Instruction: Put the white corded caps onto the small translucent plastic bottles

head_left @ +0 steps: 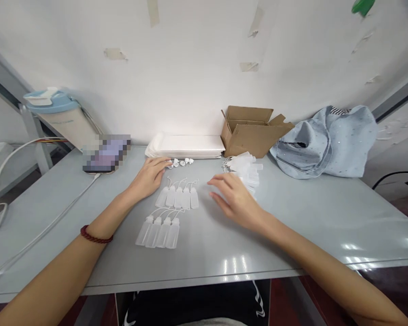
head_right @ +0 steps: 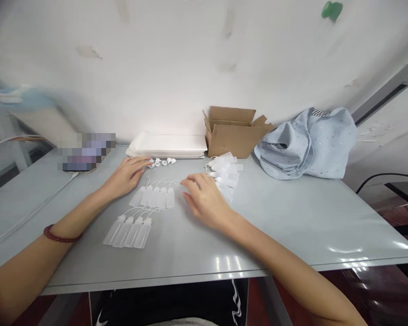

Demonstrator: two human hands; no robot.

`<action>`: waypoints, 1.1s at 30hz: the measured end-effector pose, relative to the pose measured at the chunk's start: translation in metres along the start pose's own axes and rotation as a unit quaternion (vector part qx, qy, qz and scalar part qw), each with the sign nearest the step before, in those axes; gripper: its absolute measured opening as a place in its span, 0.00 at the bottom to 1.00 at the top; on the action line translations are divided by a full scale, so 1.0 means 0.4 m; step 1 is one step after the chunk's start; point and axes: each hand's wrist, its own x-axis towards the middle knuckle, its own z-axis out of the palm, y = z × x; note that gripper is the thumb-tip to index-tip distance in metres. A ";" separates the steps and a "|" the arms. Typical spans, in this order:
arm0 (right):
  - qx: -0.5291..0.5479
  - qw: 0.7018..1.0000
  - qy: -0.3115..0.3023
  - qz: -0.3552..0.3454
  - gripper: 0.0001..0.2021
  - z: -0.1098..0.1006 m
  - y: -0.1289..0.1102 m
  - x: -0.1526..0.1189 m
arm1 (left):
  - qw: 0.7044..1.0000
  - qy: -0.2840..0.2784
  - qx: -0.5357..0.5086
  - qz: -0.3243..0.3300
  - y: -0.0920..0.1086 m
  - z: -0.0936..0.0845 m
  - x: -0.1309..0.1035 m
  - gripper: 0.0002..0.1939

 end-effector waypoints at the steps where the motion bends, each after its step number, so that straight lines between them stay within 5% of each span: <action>1: 0.012 0.999 -0.033 -0.008 0.12 0.008 -0.017 -0.003 | 1.000 -0.003 -0.002 0.004 0.002 0.001 0.000 0.20; 5: 0.040 0.992 -0.119 -0.007 0.15 0.034 -0.037 -0.012 | 1.000 -0.005 0.014 0.016 0.010 0.002 -0.002 0.20; 13: 0.031 0.987 -0.159 0.013 0.19 0.049 -0.020 -0.008 | 0.999 -0.023 0.028 0.000 0.025 -0.002 -0.014 0.20; 27: 0.014 0.980 -0.193 0.042 0.16 0.043 -0.020 -0.003 | 0.995 -0.077 0.021 -0.064 0.028 -0.038 -0.018 0.16; 33: 0.059 0.989 -0.116 0.066 0.10 0.045 -0.004 -0.007 | 0.995 -0.033 -0.012 -0.097 0.068 -0.069 -0.020 0.12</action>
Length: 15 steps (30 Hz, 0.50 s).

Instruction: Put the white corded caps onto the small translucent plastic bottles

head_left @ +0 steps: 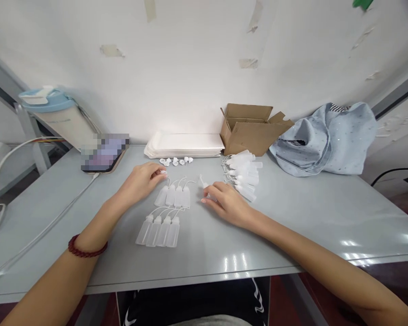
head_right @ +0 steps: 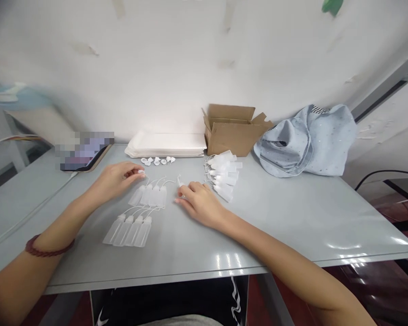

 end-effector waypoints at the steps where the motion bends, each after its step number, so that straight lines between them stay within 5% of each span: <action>1: 0.022 1.000 0.021 0.005 0.08 -0.001 0.002 0.000 | 1.000 0.013 -0.010 -0.006 0.016 -0.003 -0.004 0.12; 5: 0.142 0.985 0.085 0.042 0.06 -0.019 -0.008 -0.003 | 0.988 0.054 -0.141 -0.027 0.105 -0.004 -0.028 0.14; 9: 0.226 0.969 0.079 0.058 0.05 -0.044 -0.029 -0.010 | 0.941 -0.045 -0.328 -0.074 0.192 0.005 -0.055 0.13; 15: 0.227 0.973 0.034 0.023 0.03 -0.056 -0.043 -0.022 | 0.901 -0.026 -0.422 -0.097 0.228 0.034 -0.067 0.13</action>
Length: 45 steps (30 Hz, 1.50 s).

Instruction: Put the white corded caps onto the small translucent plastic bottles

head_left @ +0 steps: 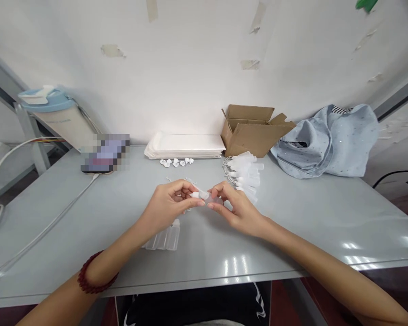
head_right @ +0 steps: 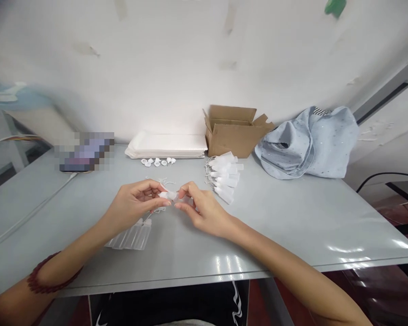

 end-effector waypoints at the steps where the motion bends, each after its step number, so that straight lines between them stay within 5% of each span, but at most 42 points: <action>1: -0.010 1.000 -0.008 -0.008 0.03 0.001 0.000 -0.001 | 1.000 0.003 0.000 0.006 -0.006 0.002 -0.001 0.12; 12: -0.120 0.987 -0.052 -0.094 0.08 0.003 0.010 -0.007 | 0.998 -0.056 0.025 -0.018 -0.024 0.012 -0.013 0.14; 17: 0.079 0.992 -0.090 0.028 0.02 -0.009 -0.012 -0.003 | 0.992 -0.063 0.091 0.057 -0.036 0.025 -0.022 0.13; 21: 0.294 0.934 -0.132 0.156 0.08 -0.011 -0.014 0.005 | 0.980 -0.053 0.126 0.142 -0.032 0.028 -0.028 0.11; 24: 0.342 0.913 -0.130 0.183 0.11 -0.007 -0.010 0.007 | 0.986 -0.070 0.097 0.116 -0.015 0.023 -0.026 0.10; 31: 0.206 0.975 -0.048 0.070 0.05 0.006 -0.018 0.000 | 0.999 -0.035 0.022 -0.036 0.012 0.011 -0.024 0.14; 35: 0.123 0.992 -0.026 0.017 0.04 0.013 -0.016 -0.004 | 0.994 -0.085 0.049 -0.051 0.002 0.011 -0.019 0.20; 40: 0.122 0.990 -0.058 0.049 0.04 0.002 -0.015 -0.002 | 0.989 -0.093 0.106 0.037 -0.012 0.016 -0.020 0.13; 45: 0.258 0.942 -0.118 0.178 0.09 -0.017 -0.013 0.009 | 0.964 -0.075 0.165 0.194 -0.027 0.019 -0.027 0.04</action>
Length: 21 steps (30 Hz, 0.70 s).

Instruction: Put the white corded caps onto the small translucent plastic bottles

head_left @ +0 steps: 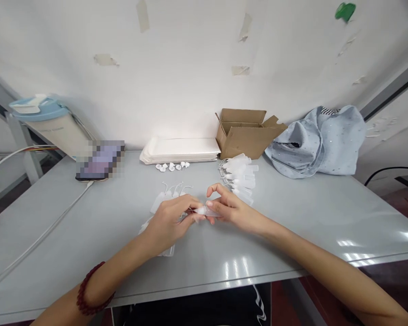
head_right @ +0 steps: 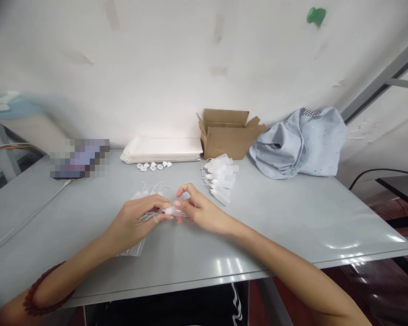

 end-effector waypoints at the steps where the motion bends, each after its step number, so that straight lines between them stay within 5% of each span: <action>1: 0.025 1.000 -0.008 0.013 0.10 -0.002 -0.001 0.001 | 1.000 0.001 -0.004 0.010 0.000 -0.001 0.000 0.04; 5: 0.038 0.999 0.000 0.008 0.11 0.001 -0.005 0.001 | 0.996 -0.012 -0.061 -0.062 0.011 -0.013 0.006 0.05; 8: -0.033 0.998 0.031 -0.042 0.08 0.012 -0.005 -0.006 | 0.982 -0.052 -0.080 -0.162 0.019 -0.020 0.013 0.12; 12: -0.115 0.987 0.038 -0.106 0.05 0.022 -0.005 -0.014 | 0.970 -0.085 -0.098 -0.205 0.023 -0.021 0.013 0.21; 16: -0.092 0.992 0.030 -0.086 0.07 0.017 -0.010 -0.016 | 0.977 -0.091 -0.078 -0.178 0.025 -0.016 0.007 0.20; 21: 0.069 0.997 -0.019 0.005 0.11 0.000 -0.013 -0.006 | 0.997 -0.057 0.038 -0.022 0.023 -0.005 -0.001 0.12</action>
